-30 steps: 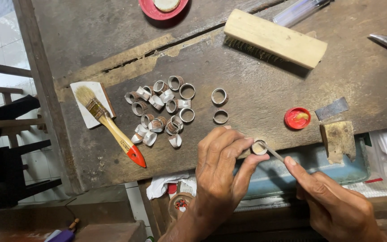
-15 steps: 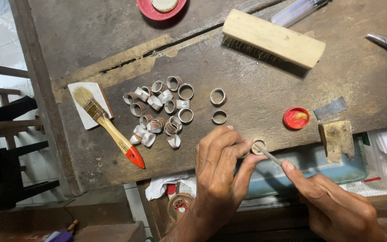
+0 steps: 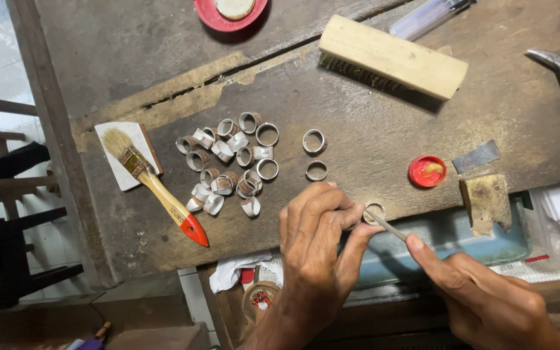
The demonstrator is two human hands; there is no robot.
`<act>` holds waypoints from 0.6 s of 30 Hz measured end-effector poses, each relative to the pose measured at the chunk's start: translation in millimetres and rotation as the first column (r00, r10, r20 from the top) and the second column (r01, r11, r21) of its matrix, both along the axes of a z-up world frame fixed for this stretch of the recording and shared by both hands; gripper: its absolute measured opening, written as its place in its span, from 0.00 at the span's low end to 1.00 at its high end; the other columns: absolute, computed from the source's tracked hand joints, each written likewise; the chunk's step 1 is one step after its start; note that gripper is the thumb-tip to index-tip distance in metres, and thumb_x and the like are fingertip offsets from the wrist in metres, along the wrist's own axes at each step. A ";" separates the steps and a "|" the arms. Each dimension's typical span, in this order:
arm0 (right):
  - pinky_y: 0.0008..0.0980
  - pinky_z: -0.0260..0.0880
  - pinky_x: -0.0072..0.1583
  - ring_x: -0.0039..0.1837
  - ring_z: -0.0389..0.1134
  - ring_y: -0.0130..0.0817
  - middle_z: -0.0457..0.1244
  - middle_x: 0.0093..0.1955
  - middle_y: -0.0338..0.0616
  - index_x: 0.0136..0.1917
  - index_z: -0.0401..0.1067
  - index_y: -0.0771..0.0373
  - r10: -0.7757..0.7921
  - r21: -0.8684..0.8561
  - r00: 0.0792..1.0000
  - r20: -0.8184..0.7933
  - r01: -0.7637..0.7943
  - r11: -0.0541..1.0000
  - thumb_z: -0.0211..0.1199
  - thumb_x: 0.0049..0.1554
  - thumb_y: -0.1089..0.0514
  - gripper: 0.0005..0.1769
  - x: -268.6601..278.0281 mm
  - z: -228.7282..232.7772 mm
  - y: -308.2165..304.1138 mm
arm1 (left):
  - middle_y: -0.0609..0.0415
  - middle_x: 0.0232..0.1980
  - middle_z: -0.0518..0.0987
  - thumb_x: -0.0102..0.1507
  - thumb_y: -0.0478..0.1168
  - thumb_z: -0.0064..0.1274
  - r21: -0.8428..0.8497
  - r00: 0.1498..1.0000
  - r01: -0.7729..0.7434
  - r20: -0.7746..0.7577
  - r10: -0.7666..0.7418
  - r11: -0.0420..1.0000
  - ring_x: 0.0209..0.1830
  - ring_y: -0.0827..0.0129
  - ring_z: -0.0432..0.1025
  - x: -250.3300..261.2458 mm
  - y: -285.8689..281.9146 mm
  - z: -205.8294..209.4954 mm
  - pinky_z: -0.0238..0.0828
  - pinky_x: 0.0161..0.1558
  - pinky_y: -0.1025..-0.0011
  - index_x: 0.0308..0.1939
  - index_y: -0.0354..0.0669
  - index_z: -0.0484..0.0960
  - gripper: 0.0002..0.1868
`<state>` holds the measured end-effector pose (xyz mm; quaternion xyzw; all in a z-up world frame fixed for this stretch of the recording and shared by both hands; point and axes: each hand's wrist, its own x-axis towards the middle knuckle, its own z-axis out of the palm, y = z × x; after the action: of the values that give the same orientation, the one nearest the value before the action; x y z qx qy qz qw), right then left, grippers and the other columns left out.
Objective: The person is filing the edges of silver rings using a small metal file at a jewelry workshop bench.
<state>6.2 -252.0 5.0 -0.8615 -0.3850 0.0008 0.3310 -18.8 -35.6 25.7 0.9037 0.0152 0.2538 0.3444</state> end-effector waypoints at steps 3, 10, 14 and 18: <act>0.24 0.58 0.35 0.30 0.53 0.21 0.53 0.32 0.30 0.68 0.72 0.62 0.061 -0.059 0.986 0.158 -0.053 0.997 0.52 0.63 0.70 0.21 11.6 -8.6 10.6 | 0.53 0.43 0.78 0.66 0.37 0.60 -0.012 1.000 -0.001 0.012 0.001 1.000 0.53 0.57 0.75 2.2 -0.1 2.1 0.64 0.55 0.64 0.39 0.38 0.78 0.07; 0.22 0.58 0.30 0.27 0.50 0.23 0.56 0.33 0.29 0.70 0.69 0.57 0.056 -0.057 0.998 -0.031 -0.058 0.997 0.51 0.58 0.74 0.29 6.2 -0.2 2.1 | 0.52 0.44 0.78 0.66 0.38 0.59 0.004 1.000 0.016 -0.005 -0.016 1.000 0.54 0.58 0.75 -0.1 1.5 0.6 0.62 0.57 0.64 0.40 0.38 0.78 0.08; 0.26 0.61 0.37 0.30 0.53 0.24 0.54 0.34 0.32 0.68 0.71 0.63 0.065 0.000 0.996 0.063 -0.066 0.998 0.51 0.61 0.74 0.24 11.0 -0.8 13.7 | 0.52 0.45 0.78 0.67 0.39 0.57 0.026 1.000 0.021 0.000 -0.021 0.999 0.55 0.57 0.75 -1.7 0.5 1.6 0.62 0.57 0.63 0.39 0.39 0.78 0.08; 0.23 0.57 0.30 0.27 0.52 0.20 0.55 0.32 0.28 0.69 0.69 0.57 0.034 -0.079 0.998 0.044 -0.030 0.996 0.53 0.61 0.70 0.25 0.1 -3.3 -1.9 | 0.51 0.45 0.78 0.67 0.37 0.58 0.030 0.999 0.037 0.009 -0.037 0.999 0.54 0.56 0.75 -0.6 2.1 1.7 0.62 0.57 0.62 0.38 0.37 0.77 0.07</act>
<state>6.3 -253.9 1.7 -0.8673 -0.4059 0.0016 0.2882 -19.4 -33.4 27.4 0.9077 -0.0070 0.2520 0.3354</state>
